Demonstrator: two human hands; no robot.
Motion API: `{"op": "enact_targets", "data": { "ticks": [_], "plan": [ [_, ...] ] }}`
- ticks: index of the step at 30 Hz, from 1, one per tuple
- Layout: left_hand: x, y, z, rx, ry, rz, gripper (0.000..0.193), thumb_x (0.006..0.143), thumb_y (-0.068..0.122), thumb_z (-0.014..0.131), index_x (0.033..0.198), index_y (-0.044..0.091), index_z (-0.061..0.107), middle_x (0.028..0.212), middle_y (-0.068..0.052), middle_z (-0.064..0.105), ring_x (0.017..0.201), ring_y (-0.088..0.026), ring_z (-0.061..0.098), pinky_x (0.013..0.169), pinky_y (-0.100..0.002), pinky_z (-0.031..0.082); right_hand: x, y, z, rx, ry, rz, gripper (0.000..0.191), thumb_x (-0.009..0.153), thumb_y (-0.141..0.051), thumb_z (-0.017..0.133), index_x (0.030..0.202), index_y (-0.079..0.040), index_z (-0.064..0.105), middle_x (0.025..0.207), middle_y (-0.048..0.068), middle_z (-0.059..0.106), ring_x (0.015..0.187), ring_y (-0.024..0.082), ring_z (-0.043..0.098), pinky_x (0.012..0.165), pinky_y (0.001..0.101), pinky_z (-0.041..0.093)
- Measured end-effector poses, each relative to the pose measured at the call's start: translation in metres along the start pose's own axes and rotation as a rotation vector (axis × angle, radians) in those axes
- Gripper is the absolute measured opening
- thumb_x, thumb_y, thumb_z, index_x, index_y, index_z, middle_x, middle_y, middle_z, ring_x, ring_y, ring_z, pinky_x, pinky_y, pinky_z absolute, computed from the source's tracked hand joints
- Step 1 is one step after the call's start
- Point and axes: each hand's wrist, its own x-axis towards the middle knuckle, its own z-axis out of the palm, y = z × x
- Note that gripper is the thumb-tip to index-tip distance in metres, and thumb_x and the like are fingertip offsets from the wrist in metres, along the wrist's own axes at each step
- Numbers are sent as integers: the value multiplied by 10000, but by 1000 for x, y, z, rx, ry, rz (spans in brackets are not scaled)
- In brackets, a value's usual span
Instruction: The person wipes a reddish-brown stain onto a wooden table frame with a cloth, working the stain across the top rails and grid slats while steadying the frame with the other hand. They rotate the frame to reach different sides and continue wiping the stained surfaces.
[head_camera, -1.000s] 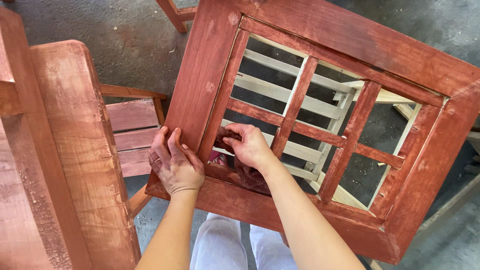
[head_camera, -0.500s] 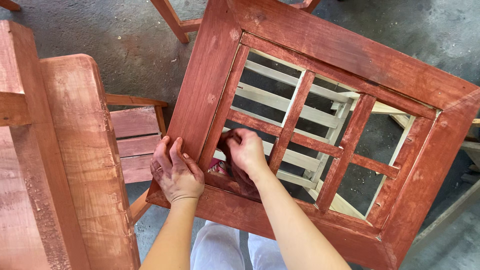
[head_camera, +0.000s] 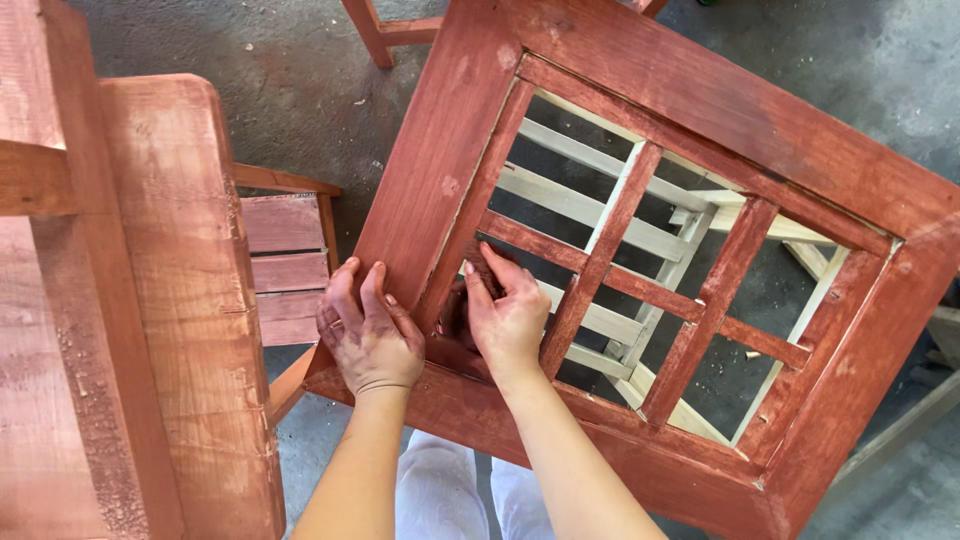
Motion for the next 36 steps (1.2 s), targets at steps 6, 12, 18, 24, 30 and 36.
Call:
{"op": "enact_targets", "data": {
  "ticks": [6,12,18,24,30,36],
  "plan": [
    [4,0,-1,-6,-28,-27,400,950,152,568,1349,134,569,1489,-120,464,1409,-348,440,1162,-521,329,18,3,18,44,-100,429,174,915,-149,751,912,22,776,773,141,728,678,142,590,663,329,492],
    [6,-1,0,17,-40,-44,428,929,157,574,1357,149,560,1489,-114,466,1417,-346,431,1178,-527,310,13,0,22,193,-131,260,238,901,-41,676,1117,21,756,941,60,780,827,68,651,758,269,517],
    [6,1,-4,-9,-29,-38,427,940,153,578,1367,146,562,1502,-113,467,1418,-346,437,1178,-531,317,1,0,-3,203,-144,196,315,891,-45,689,1202,-6,718,1027,24,780,897,50,677,831,237,540],
    [3,0,-3,9,-31,-34,407,945,152,577,1352,144,566,1501,-114,463,1419,-339,441,1163,-524,325,15,2,10,254,-175,463,221,921,-64,686,1075,62,783,882,84,733,765,107,593,708,307,498],
    [-1,-1,1,8,-41,-38,410,945,157,564,1354,143,564,1500,-114,462,1419,-335,429,1158,-523,320,2,-8,11,233,-45,142,327,865,-40,643,1181,4,714,982,26,778,884,61,682,825,256,543],
    [1,-2,2,6,-27,-28,419,954,156,553,1373,146,553,1502,-118,452,1426,-341,417,1174,-529,299,19,-16,12,201,-102,502,188,892,-63,706,1021,45,788,847,79,748,754,110,626,713,295,519]
  ]
}}
